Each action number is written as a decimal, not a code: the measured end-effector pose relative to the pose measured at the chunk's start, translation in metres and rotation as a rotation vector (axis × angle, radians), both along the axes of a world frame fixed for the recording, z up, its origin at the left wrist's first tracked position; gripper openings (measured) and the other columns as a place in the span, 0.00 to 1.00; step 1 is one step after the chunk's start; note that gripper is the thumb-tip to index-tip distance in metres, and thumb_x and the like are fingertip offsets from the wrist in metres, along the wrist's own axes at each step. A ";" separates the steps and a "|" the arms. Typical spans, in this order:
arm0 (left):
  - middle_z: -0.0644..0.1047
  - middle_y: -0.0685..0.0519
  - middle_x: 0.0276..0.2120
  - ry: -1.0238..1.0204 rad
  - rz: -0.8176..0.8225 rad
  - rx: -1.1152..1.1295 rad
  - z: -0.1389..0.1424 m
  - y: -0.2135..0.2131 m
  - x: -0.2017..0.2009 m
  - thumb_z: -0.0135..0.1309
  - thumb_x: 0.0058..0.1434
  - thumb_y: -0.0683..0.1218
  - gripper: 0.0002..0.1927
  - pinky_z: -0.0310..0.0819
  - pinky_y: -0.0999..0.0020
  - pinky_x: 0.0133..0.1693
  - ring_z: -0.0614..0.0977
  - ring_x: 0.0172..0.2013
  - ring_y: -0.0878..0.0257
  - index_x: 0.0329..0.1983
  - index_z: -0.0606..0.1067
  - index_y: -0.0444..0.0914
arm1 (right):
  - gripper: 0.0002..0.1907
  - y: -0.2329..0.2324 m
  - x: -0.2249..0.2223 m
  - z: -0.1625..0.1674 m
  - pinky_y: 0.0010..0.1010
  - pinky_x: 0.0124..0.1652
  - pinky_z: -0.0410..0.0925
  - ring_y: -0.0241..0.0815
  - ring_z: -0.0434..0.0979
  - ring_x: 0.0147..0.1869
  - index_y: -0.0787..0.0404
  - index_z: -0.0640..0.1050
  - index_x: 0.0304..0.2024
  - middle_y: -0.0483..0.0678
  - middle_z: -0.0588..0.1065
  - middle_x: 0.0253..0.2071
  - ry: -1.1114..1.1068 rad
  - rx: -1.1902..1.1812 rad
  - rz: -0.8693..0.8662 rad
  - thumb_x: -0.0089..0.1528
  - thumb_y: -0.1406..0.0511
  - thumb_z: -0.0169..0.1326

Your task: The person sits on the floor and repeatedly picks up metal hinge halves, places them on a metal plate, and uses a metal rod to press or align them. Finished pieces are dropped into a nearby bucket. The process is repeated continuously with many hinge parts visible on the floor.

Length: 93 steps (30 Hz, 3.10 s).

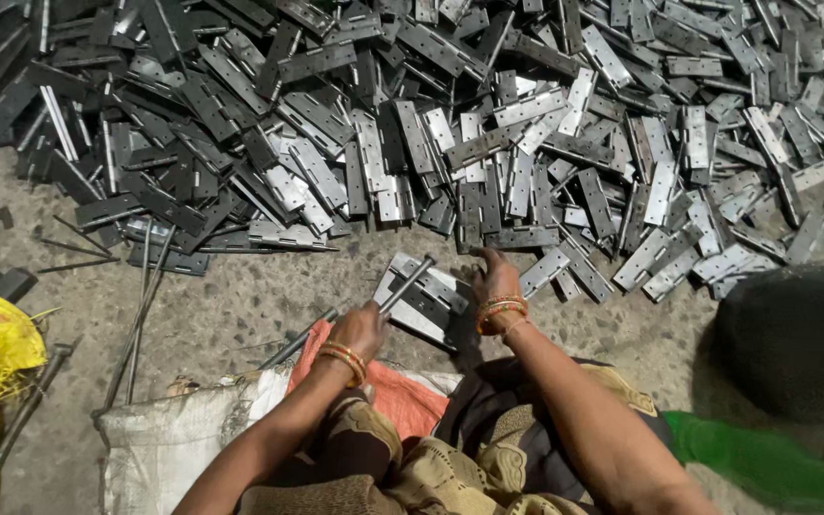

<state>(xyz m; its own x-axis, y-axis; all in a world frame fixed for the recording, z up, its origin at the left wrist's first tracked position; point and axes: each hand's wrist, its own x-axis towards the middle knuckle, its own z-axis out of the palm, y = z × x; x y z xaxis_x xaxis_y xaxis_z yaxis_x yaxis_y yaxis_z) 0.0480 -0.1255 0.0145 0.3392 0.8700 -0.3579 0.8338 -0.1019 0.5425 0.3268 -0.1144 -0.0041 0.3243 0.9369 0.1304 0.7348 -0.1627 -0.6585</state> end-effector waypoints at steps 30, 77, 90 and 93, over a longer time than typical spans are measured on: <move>0.79 0.36 0.28 0.180 -0.008 0.008 -0.016 -0.016 -0.028 0.42 0.71 0.50 0.13 0.76 0.42 0.36 0.83 0.30 0.38 0.48 0.68 0.35 | 0.18 0.015 0.003 -0.002 0.49 0.44 0.71 0.63 0.79 0.44 0.57 0.77 0.56 0.63 0.79 0.41 0.025 -0.074 -0.077 0.62 0.69 0.57; 0.79 0.44 0.25 0.069 0.118 -0.122 0.037 -0.032 -0.037 0.45 0.71 0.49 0.09 0.72 0.57 0.26 0.80 0.23 0.54 0.48 0.74 0.44 | 0.19 -0.005 0.003 0.013 0.40 0.41 0.75 0.53 0.83 0.40 0.59 0.83 0.36 0.55 0.82 0.36 -0.148 -0.413 0.034 0.50 0.56 0.73; 0.81 0.42 0.29 0.073 0.019 0.044 -0.006 -0.033 -0.048 0.44 0.70 0.48 0.16 0.76 0.48 0.31 0.84 0.27 0.45 0.58 0.70 0.40 | 0.20 -0.004 0.001 0.010 0.39 0.37 0.75 0.53 0.83 0.36 0.61 0.81 0.35 0.56 0.81 0.33 -0.168 -0.375 0.043 0.48 0.58 0.74; 0.82 0.41 0.31 0.063 0.140 0.044 -0.022 -0.036 -0.061 0.48 0.67 0.52 0.15 0.77 0.47 0.37 0.84 0.34 0.43 0.52 0.75 0.42 | 0.16 -0.008 0.001 0.009 0.38 0.37 0.75 0.50 0.84 0.35 0.61 0.82 0.32 0.54 0.82 0.31 -0.076 -0.311 0.003 0.49 0.60 0.73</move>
<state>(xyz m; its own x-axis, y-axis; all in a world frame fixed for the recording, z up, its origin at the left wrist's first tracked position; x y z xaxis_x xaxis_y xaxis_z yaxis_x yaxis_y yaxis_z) -0.0132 -0.1617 -0.0074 0.1919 0.9224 -0.3352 0.8737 -0.0050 0.4864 0.3275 -0.1225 0.0046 0.3214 0.9367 -0.1386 0.7808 -0.3450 -0.5208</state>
